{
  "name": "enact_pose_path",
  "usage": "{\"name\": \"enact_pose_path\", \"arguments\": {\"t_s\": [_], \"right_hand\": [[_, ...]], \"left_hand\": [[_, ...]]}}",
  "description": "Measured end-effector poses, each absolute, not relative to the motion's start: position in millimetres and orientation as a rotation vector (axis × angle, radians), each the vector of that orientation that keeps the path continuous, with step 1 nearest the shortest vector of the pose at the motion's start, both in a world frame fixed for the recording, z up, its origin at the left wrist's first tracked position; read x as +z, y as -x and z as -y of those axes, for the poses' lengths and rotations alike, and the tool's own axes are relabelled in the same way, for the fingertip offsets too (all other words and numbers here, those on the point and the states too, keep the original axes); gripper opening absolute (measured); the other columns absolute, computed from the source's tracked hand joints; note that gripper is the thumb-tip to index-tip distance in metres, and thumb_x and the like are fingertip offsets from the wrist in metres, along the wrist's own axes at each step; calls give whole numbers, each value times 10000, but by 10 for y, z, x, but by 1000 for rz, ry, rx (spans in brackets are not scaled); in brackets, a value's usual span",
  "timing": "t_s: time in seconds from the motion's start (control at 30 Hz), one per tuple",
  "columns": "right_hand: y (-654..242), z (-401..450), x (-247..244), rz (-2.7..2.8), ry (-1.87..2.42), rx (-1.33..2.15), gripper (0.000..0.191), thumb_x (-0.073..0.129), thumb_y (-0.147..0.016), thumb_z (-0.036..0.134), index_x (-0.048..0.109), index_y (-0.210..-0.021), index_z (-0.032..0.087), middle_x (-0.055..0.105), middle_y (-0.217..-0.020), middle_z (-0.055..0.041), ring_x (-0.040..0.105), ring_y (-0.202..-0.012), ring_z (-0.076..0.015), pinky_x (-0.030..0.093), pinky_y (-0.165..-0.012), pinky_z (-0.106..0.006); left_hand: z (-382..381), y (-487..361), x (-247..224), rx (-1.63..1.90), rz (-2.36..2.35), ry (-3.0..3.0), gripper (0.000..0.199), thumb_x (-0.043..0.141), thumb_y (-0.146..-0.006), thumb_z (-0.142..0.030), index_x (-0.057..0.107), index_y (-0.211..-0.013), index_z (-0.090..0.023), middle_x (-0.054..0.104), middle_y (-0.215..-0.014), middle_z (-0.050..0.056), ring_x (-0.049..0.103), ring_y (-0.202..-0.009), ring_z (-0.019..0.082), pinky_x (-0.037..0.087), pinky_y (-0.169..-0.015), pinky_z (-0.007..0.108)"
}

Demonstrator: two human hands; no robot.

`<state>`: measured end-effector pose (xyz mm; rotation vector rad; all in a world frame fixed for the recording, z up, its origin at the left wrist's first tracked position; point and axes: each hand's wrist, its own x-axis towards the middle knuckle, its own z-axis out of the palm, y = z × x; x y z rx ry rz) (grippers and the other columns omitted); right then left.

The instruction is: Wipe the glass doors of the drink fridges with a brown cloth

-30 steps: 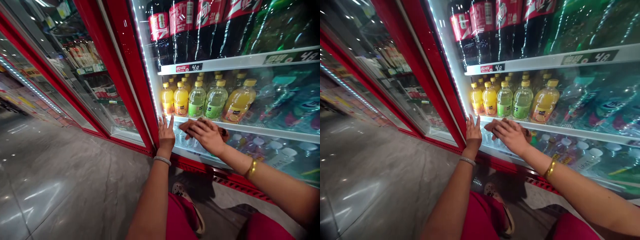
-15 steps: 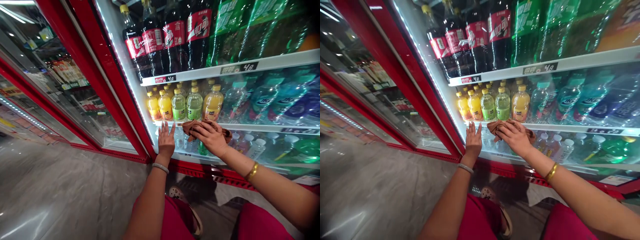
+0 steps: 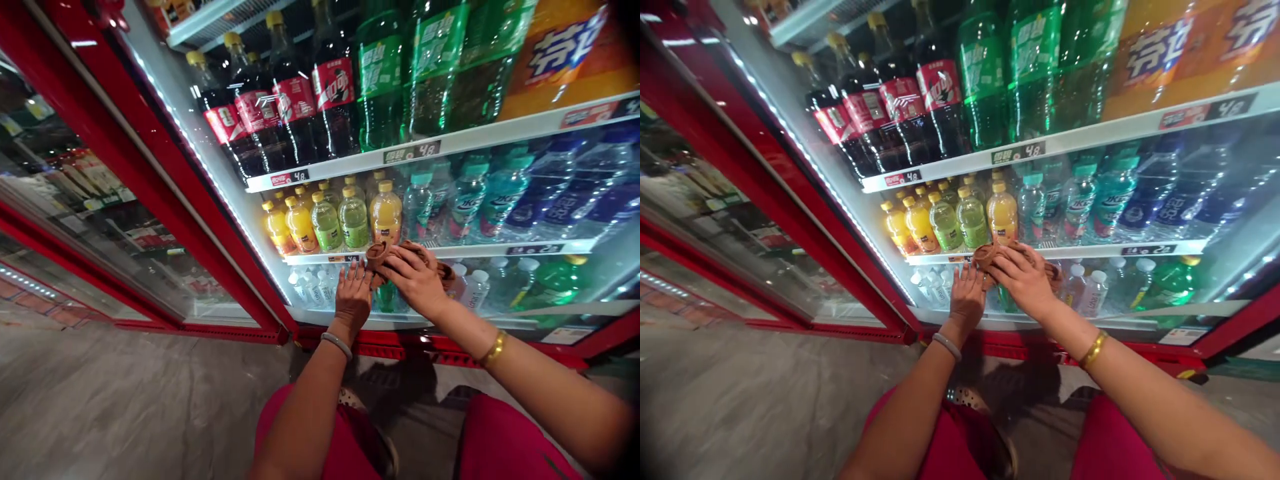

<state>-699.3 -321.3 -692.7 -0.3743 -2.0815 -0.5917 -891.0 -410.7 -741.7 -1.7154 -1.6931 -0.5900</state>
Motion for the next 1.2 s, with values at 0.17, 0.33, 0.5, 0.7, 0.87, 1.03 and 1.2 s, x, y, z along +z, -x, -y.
{"name": "enact_pose_path", "arguments": {"t_s": [0.17,0.33,0.5,0.7,0.87,1.03,1.2], "right_hand": [[6975,3208,-7171,2065,209,-611,305,614,-971,137,696,-1202,317,766,-1224,72,617,-1276,-167,302,-1293,-461],[6501,3073,-7192,2126,196,-560,325,584,-965,91,707,-1161,320,754,-1268,50,580,-1366,-177,320,-1285,-484],[6430,2995,-7204,2057,427,-406,458,599,-945,89,652,-1325,340,652,-1455,-25,417,-1527,-269,196,-1308,-637],[6336,2971,-7648,2110,389,-432,448,587,-948,105,666,-1301,369,691,-1393,7,463,-1492,-245,232,-1321,-586],[6023,2898,-7631,2164,381,-524,406,540,-973,97,686,-1268,334,715,-1355,-13,462,-1488,-222,204,-1330,-561],[5821,2888,-7293,2213,452,-599,440,531,-967,96,683,-1323,306,689,-1404,-44,454,-1498,-241,321,-1282,-534],[5561,2833,-6889,2227,524,-623,495,521,-978,106,607,-1438,270,633,-1482,-62,451,-1500,-215,432,-1221,-471]], "left_hand": [[4025,8703,-7336,-606,1765,1609,643,594,-977,-236,432,-1587,-115,372,-1654,226,343,-1562,349,332,-1281,564],[4029,8435,-7434,-503,1767,1730,655,581,-961,-191,422,-1596,-161,377,-1663,207,361,-1559,333,346,-1275,553],[3924,8286,-7513,-481,1759,1808,566,522,-989,-201,486,-1551,-142,429,-1641,191,354,-1568,299,274,-1307,557],[3803,8150,-7447,-490,1812,1801,661,595,-960,-270,435,-1588,-139,356,-1676,195,325,-1572,371,298,-1286,601],[3760,7927,-7481,-555,1806,1836,691,556,-965,-235,367,-1626,-165,352,-1682,160,334,-1575,317,291,-1303,541],[3651,7706,-7400,-648,1745,1848,720,524,-958,-192,308,-1641,-125,315,-1698,162,286,-1595,272,265,-1318,512],[3477,7434,-7189,-795,1673,1862,740,504,-961,-160,260,-1659,-150,278,-1710,155,250,-1604,274,222,-1325,541]]}}
